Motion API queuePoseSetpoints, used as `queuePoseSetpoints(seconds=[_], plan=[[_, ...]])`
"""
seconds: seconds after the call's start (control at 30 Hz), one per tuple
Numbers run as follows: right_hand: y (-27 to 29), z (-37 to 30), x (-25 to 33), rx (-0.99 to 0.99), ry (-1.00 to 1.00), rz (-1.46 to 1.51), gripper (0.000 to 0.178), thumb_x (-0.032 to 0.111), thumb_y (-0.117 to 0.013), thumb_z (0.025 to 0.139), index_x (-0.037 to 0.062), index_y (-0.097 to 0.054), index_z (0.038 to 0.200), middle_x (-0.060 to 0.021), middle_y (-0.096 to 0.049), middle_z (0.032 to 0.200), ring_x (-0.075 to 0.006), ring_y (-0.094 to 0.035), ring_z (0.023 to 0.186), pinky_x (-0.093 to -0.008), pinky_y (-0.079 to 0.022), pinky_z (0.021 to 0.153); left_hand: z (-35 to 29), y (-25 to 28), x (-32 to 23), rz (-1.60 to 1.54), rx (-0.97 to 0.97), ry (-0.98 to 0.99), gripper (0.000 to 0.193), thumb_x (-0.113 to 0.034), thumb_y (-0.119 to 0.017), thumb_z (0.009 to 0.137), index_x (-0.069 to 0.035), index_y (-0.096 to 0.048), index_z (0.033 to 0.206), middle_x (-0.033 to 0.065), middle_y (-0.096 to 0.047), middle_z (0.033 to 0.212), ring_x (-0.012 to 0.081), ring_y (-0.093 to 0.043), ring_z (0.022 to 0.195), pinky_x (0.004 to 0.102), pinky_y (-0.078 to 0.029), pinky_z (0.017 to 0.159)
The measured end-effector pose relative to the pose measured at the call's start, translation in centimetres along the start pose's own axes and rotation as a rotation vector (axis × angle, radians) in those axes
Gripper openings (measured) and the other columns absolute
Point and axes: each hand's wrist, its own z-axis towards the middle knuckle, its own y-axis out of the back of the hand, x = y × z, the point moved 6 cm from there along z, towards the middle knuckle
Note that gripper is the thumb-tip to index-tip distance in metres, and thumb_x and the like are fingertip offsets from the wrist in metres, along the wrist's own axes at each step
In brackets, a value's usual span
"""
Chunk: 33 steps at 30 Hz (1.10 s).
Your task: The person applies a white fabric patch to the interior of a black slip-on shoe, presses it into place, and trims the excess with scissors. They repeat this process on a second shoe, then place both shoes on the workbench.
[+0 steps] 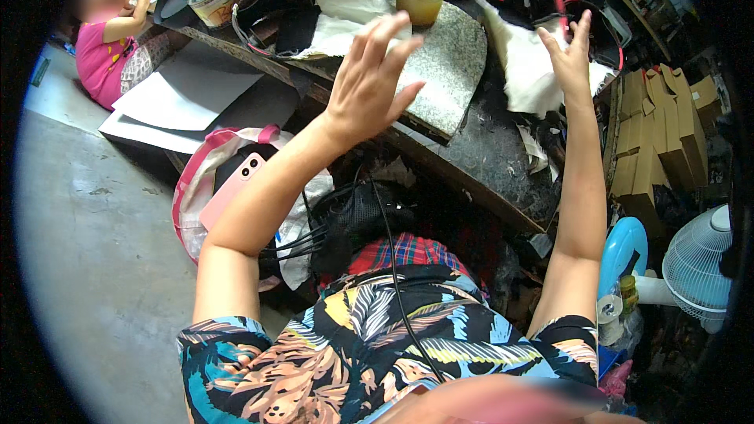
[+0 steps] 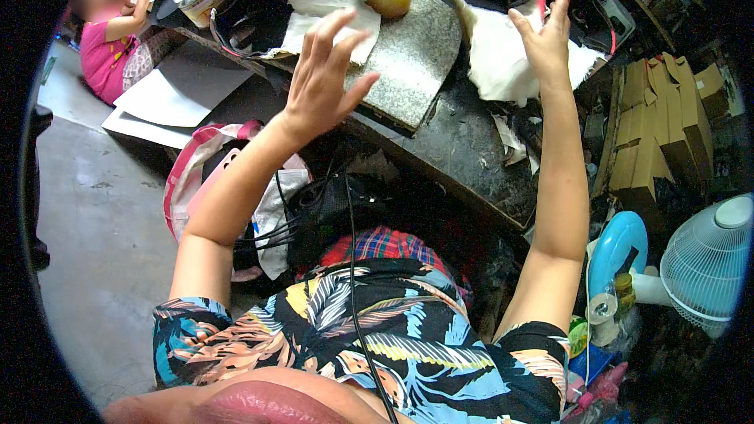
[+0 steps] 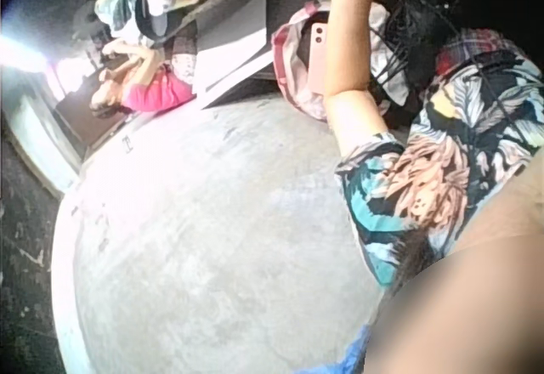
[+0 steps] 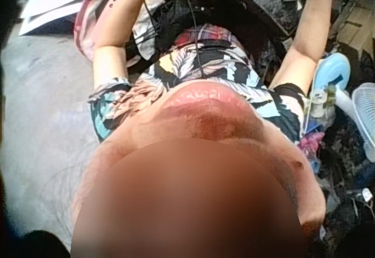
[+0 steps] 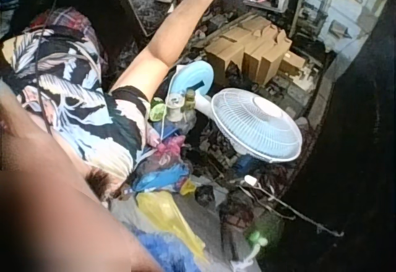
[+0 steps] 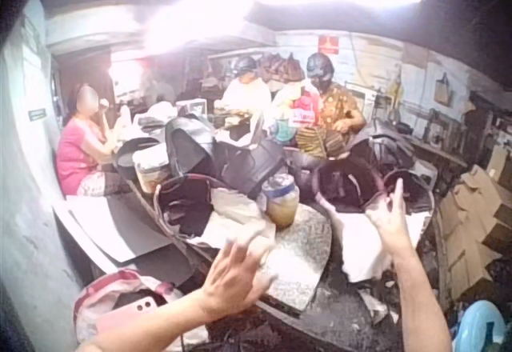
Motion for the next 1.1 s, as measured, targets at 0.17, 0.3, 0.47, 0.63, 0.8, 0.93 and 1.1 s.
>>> queuePoseSetpoints(seconds=[0.17,0.3,0.47,0.63,0.8,0.93,1.1], plan=[[-2.9,0.7,2.6,-0.061,0.41,-0.155,0.087,0.044,-0.076,0.087,0.0131,-0.033,0.157,-0.0179,-0.052,0.145,-0.0369,-0.047,0.132,-0.0472,-0.033,0.113,7.9,-4.3,6.3,0.231,-0.315,0.223,0.059,-0.028,-0.077,0.08,0.004,-0.056,0.124,0.0261,-0.054,0.132,0.0426,-0.048,0.127,0.0469,-0.04,0.109],[-4.6,-2.2,7.4,-0.027,0.431,-0.092,0.077,0.029,-0.076,0.087,0.0141,-0.04,0.153,-0.0131,-0.059,0.136,-0.0303,-0.05,0.124,-0.042,-0.039,0.107,11.2,-10.5,9.7,0.315,0.077,0.281,0.064,-0.039,-0.078,0.078,0.0,-0.054,0.122,0.0202,-0.055,0.124,0.0373,-0.05,0.121,0.0495,-0.039,0.106],[-4.8,-7.2,11.0,0.089,0.638,-0.21,0.05,0.021,-0.077,0.08,0.0193,-0.065,0.128,-0.0042,-0.066,0.109,-0.0249,-0.059,0.106,-0.0398,-0.047,0.091,11.8,-12.6,10.3,0.346,-0.016,0.144,0.033,-0.018,-0.068,0.077,-0.004,-0.059,0.105,0.0165,-0.058,0.1,0.0349,-0.056,0.099,0.0456,-0.048,0.085],[-6.4,-9.2,8.7,0.285,0.694,-0.43,0.038,0.019,-0.077,0.078,0.0197,-0.07,0.116,-0.0004,-0.066,0.095,-0.0211,-0.063,0.098,-0.0376,-0.047,0.085,10.5,-12.9,11.0,0.298,-0.036,-0.048,0.041,-0.012,-0.066,0.076,-0.001,-0.059,0.116,0.0177,-0.058,0.101,0.0357,-0.056,0.096,0.0448,-0.049,0.085],[-7.6,-6.0,4.8,0.284,0.481,-0.596,0.047,0.026,-0.077,0.078,0.0225,-0.064,0.124,-0.0005,-0.07,0.101,-0.02,-0.066,0.096,-0.0448,-0.043,0.087,10.8,-12.3,11.0,0.341,-0.083,0.003,0.061,-0.019,-0.069,0.082,0.006,-0.049,0.134,0.0258,-0.055,0.13,0.0439,-0.049,0.124,0.0472,-0.044,0.104],[-7.9,-5.8,4.7,0.265,0.519,-0.549,0.05,0.028,-0.076,0.081,0.0255,-0.062,0.129,-0.0002,-0.072,0.106,-0.0192,-0.067,0.099,-0.0471,-0.04,0.091,10.3,-9.6,9.3,0.275,0.052,0.165,0.067,-0.021,-0.066,0.09,0.004,-0.04,0.146,0.0279,-0.043,0.15,0.0473,-0.04,0.138,0.0472,-0.037,0.115],[-6.0,-6.8,6.8,0.142,0.595,-0.476,0.055,0.029,-0.076,0.083,0.0285,-0.06,0.135,-0.0003,-0.071,0.11,-0.0196,-0.065,0.103,-0.0486,-0.038,0.095,1.3,-5.4,6.9,0.597,0.582,0.293,0.095,-0.061,-0.077,0.074,0.003,-0.047,0.138,0.021,-0.058,0.125,0.0373,-0.059,0.116,0.05,-0.05,0.095]])
